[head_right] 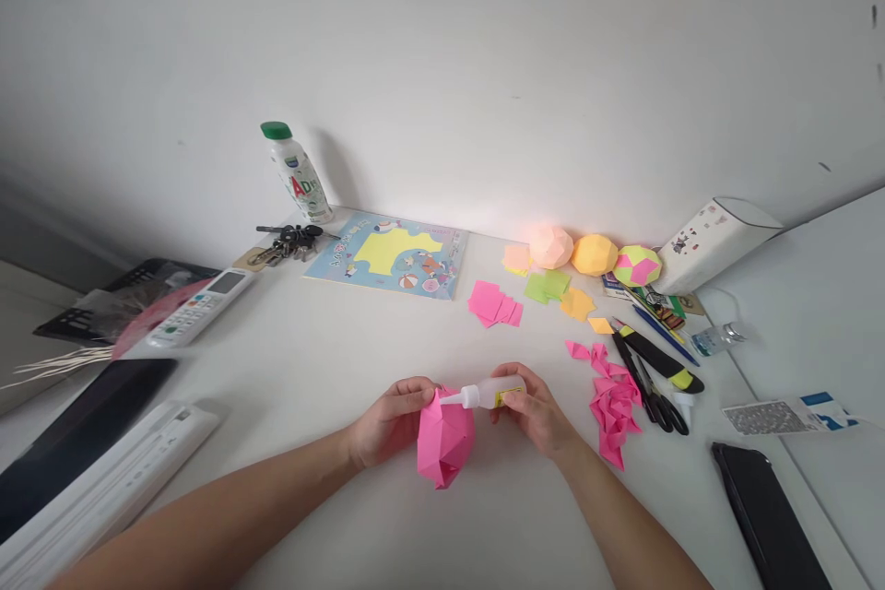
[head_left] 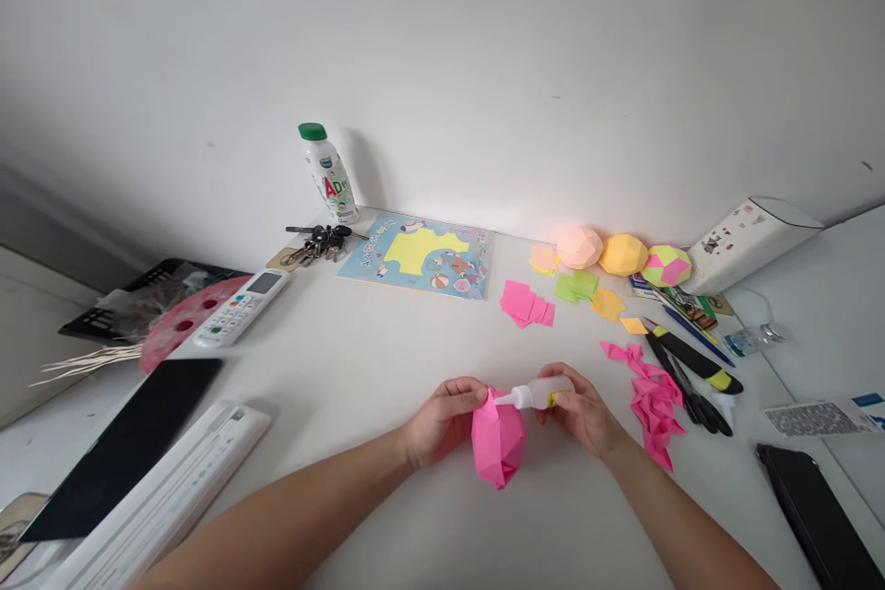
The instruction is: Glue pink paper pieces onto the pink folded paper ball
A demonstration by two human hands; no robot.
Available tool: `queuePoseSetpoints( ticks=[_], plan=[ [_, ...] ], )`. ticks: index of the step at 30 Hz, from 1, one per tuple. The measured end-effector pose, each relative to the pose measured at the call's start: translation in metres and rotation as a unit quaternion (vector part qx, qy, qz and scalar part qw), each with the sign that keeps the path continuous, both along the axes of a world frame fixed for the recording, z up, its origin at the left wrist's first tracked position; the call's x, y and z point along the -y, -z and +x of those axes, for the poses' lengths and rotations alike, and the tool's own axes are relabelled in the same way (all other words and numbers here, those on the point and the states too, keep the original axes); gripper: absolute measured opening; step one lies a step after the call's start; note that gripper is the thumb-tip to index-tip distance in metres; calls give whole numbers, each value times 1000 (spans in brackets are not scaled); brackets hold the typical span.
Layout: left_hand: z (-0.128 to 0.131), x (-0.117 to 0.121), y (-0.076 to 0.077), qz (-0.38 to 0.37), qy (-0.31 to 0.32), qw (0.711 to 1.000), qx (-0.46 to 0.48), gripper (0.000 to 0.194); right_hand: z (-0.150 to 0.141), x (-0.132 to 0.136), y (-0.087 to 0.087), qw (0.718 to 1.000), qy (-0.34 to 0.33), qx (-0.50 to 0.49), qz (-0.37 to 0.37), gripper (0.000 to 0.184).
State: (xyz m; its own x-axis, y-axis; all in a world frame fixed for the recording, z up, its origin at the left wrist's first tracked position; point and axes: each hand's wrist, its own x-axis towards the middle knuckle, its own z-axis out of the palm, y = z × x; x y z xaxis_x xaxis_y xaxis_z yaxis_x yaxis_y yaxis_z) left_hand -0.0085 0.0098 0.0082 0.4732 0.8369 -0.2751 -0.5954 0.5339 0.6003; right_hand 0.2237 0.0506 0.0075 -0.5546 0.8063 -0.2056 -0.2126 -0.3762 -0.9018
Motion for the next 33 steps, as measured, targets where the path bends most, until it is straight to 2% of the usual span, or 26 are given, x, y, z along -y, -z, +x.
queuePoseSetpoints(
  ticks=[18,27,33],
  plan=[
    [0,0,2,9,2,1000,5,18,-2,1,-2,1000,11,7,-11,27],
    [0,0,-3,-3,0,1000,2,18,-2,1,-2,1000,15,15,-13,29],
    [0,-1,-1,-6,-2,1000,3,17,-2,1,-3,1000,13,22,-11,29]
  ],
)
